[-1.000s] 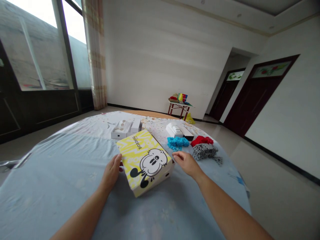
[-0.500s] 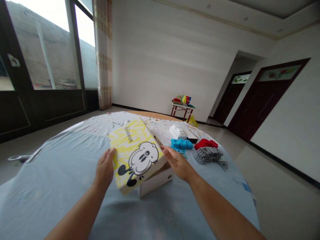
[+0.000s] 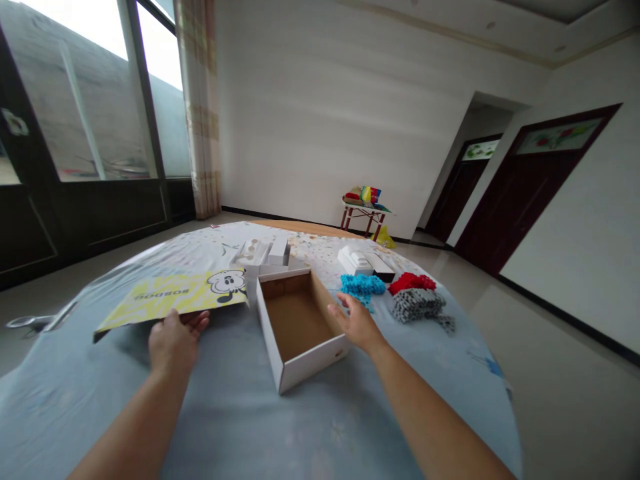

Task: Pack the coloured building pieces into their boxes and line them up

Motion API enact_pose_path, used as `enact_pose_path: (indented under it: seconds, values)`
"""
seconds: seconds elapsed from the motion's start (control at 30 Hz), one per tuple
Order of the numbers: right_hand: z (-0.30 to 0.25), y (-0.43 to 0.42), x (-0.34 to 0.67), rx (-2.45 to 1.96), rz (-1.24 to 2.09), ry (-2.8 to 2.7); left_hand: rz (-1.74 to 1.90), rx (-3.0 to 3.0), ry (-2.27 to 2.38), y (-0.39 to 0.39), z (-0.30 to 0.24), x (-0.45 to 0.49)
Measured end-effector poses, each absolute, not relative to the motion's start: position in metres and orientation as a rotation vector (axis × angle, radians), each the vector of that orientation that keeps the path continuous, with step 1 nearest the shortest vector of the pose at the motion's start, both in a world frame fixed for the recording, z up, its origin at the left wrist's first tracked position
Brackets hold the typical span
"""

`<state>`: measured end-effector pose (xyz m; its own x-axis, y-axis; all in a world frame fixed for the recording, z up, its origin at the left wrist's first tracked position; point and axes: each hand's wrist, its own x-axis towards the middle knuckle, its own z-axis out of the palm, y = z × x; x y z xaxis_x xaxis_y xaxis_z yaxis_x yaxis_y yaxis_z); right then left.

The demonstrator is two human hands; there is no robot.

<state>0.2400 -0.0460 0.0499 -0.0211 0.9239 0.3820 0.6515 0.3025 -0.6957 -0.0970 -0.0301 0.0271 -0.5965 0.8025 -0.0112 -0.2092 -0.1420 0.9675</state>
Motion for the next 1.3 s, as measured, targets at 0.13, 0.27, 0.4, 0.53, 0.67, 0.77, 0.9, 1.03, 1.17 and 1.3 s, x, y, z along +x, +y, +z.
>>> enact_pose_path:
  seconds: [0.13, 0.27, 0.4, 0.53, 0.67, 0.77, 0.9, 1.03, 1.17, 1.3]
  values:
    - [0.047, -0.055, 0.247, -1.433, 0.640, -1.633, 1.461, 0.597, 1.441, -0.026, 0.028, -0.088]
    - [0.048, -0.067, 0.249, -1.393, 0.715, -1.602, 1.148, 0.801, 1.503, -0.027, 0.026, -0.084]
    - [0.044, -0.073, 0.248, -1.372, 0.693, -1.661, 1.263, 0.980, 1.508, -0.028, 0.020, -0.068]
    - [0.042, -0.069, 0.252, -1.397, 0.631, -1.683, 1.428, 1.143, 1.518, -0.027, 0.017, -0.051]
    - [0.052, -0.052, 0.266, -1.314, 0.767, -1.756, 1.585, 1.176, 1.518, -0.028, 0.024, -0.049]
    - [0.065, -0.036, 0.281, -1.237, 0.942, -1.735, 1.681, 1.177, 1.548, -0.027, 0.026, -0.055]
    - [0.081, -0.024, 0.299, -1.184, 1.006, -1.676, 1.680, 1.205, 1.515, -0.025, 0.023, -0.057]
    - [0.081, -0.015, 0.304, -1.176, 1.095, -1.649, 1.444, 1.279, 1.337, -0.033, 0.027, -0.045]
    - [0.062, 0.001, 0.291, -1.190, 1.025, -1.562, 1.190, 1.381, 1.328, -0.048, 0.040, -0.033]
    - [0.045, -0.002, 0.286, -1.203, 0.856, -1.415, 1.169, 1.415, 1.340, -0.053, 0.044, -0.028]
